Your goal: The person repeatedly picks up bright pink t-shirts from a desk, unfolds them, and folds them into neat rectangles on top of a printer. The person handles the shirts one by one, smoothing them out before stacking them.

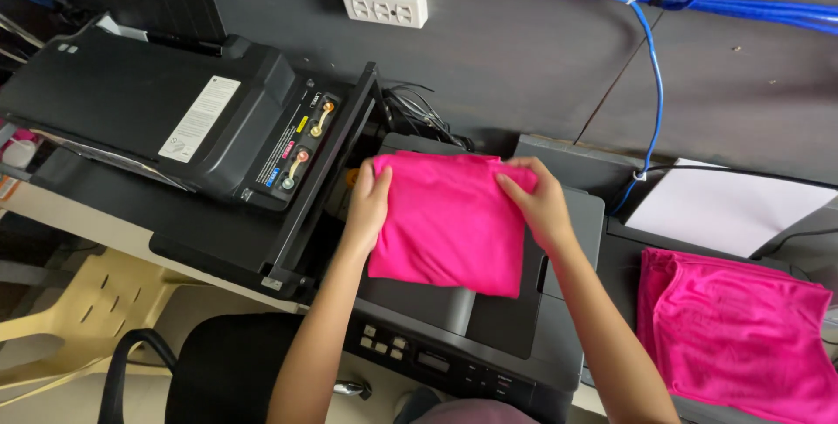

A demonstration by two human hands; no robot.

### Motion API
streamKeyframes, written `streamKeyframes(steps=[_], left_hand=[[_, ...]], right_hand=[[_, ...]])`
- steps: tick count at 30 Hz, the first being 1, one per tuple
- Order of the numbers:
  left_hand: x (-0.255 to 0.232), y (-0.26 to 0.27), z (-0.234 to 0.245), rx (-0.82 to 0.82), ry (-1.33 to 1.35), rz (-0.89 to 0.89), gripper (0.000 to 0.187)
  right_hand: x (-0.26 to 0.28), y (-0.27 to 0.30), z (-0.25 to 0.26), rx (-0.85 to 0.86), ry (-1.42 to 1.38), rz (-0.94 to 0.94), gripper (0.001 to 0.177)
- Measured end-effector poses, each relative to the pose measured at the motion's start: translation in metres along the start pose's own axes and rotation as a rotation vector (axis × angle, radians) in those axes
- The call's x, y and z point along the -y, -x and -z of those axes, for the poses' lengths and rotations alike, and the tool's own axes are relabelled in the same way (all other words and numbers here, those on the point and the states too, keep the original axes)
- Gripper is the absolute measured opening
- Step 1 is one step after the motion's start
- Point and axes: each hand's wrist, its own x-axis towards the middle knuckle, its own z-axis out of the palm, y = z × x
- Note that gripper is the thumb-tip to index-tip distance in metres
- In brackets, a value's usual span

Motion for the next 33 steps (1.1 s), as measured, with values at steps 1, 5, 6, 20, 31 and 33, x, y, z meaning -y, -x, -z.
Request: streamKeyframes(steps=[1, 5, 6, 20, 31, 33], left_hand=[[0.016, -0.013, 0.001, -0.001, 0.000, -0.003, 0.027], [0.098, -0.054, 0.014, -0.118, -0.383, -0.071, 0.025], [0.122, -0.066, 0.017, -0.140, -0.451, -0.114, 0.025], [0.020, -0.035, -0.009, -0.161, -0.539, -0.201, 0.021], [-0.016, -0.025, -0.050, -0.110, -0.927, -0.355, 0.022], [-0.032, -0.006, -0.066, 0.003, -1.037, -0.393, 0.027]], right_hand=[[-0.003, -0.006, -0.004, 0.001, -0.001, 0.003, 0.028], [-0.048, -0.026, -0.015, -0.186, 0.384, 0.134, 0.041], [-0.067, -0.033, -0.015, -0.254, 0.510, 0.148, 0.042], [-0.034, -0.010, -0.020, -0.279, 0.338, 0.177, 0.031], [-0.045, 0.000, -0.021, -0.346, 0.697, 0.507, 0.073], [-0.011, 0.019, -0.032, -0.322, 0.876, 0.474, 0.072]])
